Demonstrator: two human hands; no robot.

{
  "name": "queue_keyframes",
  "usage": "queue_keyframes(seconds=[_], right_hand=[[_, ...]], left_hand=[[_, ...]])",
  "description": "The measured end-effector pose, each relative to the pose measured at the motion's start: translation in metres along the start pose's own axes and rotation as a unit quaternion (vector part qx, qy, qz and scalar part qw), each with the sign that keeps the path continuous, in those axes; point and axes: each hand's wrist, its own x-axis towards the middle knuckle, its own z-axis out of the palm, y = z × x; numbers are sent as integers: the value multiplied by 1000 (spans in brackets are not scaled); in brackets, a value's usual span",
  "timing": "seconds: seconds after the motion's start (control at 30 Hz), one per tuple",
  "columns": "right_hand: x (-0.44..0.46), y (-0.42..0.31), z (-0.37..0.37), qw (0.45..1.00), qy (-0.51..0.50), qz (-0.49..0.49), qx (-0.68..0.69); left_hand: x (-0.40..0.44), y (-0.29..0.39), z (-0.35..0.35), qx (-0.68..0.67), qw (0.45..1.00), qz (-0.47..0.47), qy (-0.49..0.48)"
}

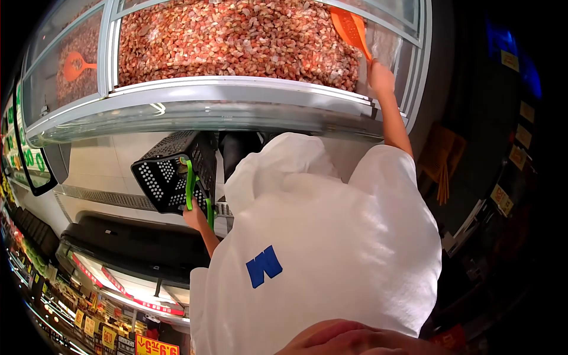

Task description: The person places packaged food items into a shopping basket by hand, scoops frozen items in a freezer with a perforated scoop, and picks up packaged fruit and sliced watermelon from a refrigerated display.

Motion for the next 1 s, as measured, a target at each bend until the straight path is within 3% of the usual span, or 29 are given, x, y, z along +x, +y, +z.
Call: queue_keyframes(seconds=[0.3,0.5,0.57,0.9,1.0], right_hand=[[21,-7,9,996,-30,-19,-80],[33,-22,21,1000,-10,-9,-20],[34,-28,19,997,-58,-43,-42],[33,5,58,996,-50,-50,45],[29,2,52,990,-126,-59,20]], left_hand=[[-2,4,-1,7,1000,-11,2],[-4,7,-2,19,1000,-7,20],[-4,8,-3,16,1000,-16,4],[-1,1,0,22,1000,-3,11],[2,-5,3,35,999,-1,22]])
